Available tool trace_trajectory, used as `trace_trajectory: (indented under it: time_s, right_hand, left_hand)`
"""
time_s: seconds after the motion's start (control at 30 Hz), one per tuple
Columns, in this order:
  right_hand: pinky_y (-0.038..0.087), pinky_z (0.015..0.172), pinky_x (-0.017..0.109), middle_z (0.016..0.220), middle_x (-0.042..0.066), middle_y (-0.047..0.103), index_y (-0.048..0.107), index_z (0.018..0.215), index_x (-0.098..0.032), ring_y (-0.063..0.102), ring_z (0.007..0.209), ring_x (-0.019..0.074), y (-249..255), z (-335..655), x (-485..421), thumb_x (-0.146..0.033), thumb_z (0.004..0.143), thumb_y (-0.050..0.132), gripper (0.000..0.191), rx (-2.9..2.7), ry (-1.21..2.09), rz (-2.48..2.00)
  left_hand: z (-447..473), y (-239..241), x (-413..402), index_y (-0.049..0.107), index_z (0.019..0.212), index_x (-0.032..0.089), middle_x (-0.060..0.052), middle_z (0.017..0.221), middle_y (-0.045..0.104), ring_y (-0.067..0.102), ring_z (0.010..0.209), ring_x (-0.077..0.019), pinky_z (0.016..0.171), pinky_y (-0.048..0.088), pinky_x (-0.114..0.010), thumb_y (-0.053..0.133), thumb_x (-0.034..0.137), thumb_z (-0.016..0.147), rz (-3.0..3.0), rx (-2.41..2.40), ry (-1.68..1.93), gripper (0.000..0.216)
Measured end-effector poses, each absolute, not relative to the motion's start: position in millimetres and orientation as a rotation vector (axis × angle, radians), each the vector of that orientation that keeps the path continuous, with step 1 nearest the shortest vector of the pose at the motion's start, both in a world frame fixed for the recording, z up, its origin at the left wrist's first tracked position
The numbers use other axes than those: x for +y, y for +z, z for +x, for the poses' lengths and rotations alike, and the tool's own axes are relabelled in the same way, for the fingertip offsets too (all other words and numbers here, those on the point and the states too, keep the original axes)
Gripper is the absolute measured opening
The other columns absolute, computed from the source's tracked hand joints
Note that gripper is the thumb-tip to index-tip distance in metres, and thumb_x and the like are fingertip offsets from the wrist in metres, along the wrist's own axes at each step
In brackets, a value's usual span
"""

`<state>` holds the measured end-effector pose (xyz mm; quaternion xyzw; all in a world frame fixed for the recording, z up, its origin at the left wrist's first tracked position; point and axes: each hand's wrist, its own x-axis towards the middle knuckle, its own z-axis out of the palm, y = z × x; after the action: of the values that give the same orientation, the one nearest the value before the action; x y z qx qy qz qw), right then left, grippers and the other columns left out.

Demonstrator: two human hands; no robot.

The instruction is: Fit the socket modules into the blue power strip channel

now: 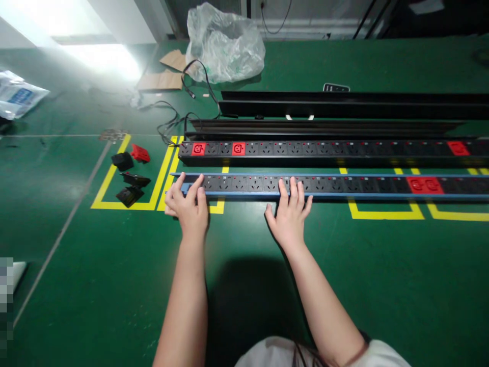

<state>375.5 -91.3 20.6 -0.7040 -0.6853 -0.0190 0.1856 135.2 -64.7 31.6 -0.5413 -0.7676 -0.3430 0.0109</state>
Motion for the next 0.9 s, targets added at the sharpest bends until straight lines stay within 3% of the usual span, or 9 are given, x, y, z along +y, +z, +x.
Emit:
trace_trajectory:
  time_s: [0.2, 0.3, 0.4, 0.5, 0.63, 0.7, 0.77, 0.83, 0.9]
  right_hand:
    - [0.018, 0.13, 0.066, 0.176, 0.016, 0.029, 0.036, 0.166, -0.019, 0.024, 0.163, 0.0334, 21, 375, -91, -0.039, 0.1, 0.053, 0.072, -1.92, -0.082, -1.982]
    - [0.016, 0.13, 0.066, 0.176, 0.017, 0.029, 0.035, 0.166, -0.019, 0.023, 0.163, 0.0336, 21, 376, -91, -0.039, 0.1, 0.053, 0.072, -1.921, -0.077, -1.984]
    - [0.015, 0.13, 0.066, 0.175, 0.017, 0.029, 0.035, 0.167, -0.019, 0.023, 0.163, 0.034, 21, 376, -91, -0.039, 0.099, 0.053, 0.073, -1.92, -0.071, -1.982]
    - [0.016, 0.13, 0.067, 0.175, 0.017, 0.03, 0.034, 0.166, -0.019, 0.023, 0.163, 0.0341, 21, 376, -91, -0.039, 0.099, 0.053, 0.073, -1.919, -0.074, -1.972]
    - [0.016, 0.13, 0.067, 0.175, 0.017, 0.029, 0.034, 0.166, -0.019, 0.023, 0.163, 0.034, 21, 376, -91, -0.039, 0.099, 0.053, 0.073, -1.919, -0.075, -1.975]
    - [0.015, 0.13, 0.067, 0.175, 0.018, 0.029, 0.034, 0.166, -0.019, 0.023, 0.163, 0.0343, 22, 376, -92, -0.038, 0.099, 0.053, 0.073, -1.918, -0.07, -1.98]
    - [0.015, 0.13, 0.067, 0.175, 0.018, 0.029, 0.034, 0.166, -0.019, 0.023, 0.163, 0.0346, 23, 376, -92, -0.038, 0.098, 0.053, 0.073, -1.918, -0.07, -1.978]
    - [0.015, 0.13, 0.067, 0.175, 0.019, 0.03, 0.034, 0.166, -0.019, 0.023, 0.163, 0.0346, 23, 376, -92, -0.038, 0.098, 0.053, 0.073, -1.918, -0.072, -1.976]
    - [0.015, 0.13, 0.067, 0.175, 0.018, 0.029, 0.034, 0.166, -0.019, 0.023, 0.163, 0.0348, 23, 376, -92, -0.038, 0.098, 0.052, 0.073, -1.921, -0.071, -1.974]
  left_hand:
    - [98, 43, -64, 0.053, 0.15, 0.017, -0.015, 0.159, 0.049, 0.04, 0.151, -0.0311, 0.128, 0.028, -0.05, 0.06, 0.031, 0.098, -1.164, -2.511, -1.163, 0.054]
    - [53, 45, -58, 0.036, 0.16, 0.009, -0.021, 0.169, 0.034, 0.031, 0.157, -0.0379, 0.128, 0.027, -0.057, 0.067, 0.024, 0.09, -0.827, -2.746, -1.009, 0.078]
    - [9, 40, -52, 0.026, 0.164, 0.007, -0.024, 0.173, 0.025, 0.022, 0.161, -0.0442, 0.128, 0.021, -0.067, 0.082, 0.035, 0.083, -0.938, -2.935, -0.78, 0.102]
    - [-17, 32, -51, 0.037, 0.158, 0.011, -0.023, 0.163, 0.044, 0.038, 0.153, -0.042, 0.125, 0.027, -0.067, 0.08, 0.035, 0.086, -1.049, -2.895, -0.762, 0.088]
    - [-19, 25, -55, 0.061, 0.127, 0.012, -0.014, 0.128, 0.067, 0.062, 0.12, -0.0286, 0.115, 0.043, -0.048, 0.089, 0.027, 0.075, -1.067, -2.762, -1.098, 0.061]
    - [-13, 25, -55, 0.06, 0.117, 0.014, -0.004, 0.103, 0.066, 0.062, 0.096, -0.018, 0.1, 0.05, -0.036, 0.087, 0.026, 0.077, -0.992, -2.743, -1.379, 0.05]
    - [-7, 26, -52, 0.055, 0.117, 0.015, 0.004, 0.085, 0.055, 0.054, 0.077, -0.0107, 0.085, 0.05, -0.026, 0.074, 0.026, 0.09, -0.91, -2.729, -1.58, 0.035]
    - [-2, 27, -48, 0.051, 0.114, 0.014, 0.006, 0.08, 0.048, 0.049, 0.071, -0.0081, 0.077, 0.048, -0.021, 0.055, 0.025, 0.101, -0.9, -2.713, -1.664, 0.017]
    - [0, 27, -42, 0.05, 0.103, 0.014, 0.004, 0.081, 0.048, 0.048, 0.07, -0.0074, 0.072, 0.047, -0.019, 0.042, 0.027, 0.106, -0.95, -2.708, -1.737, 0.016]
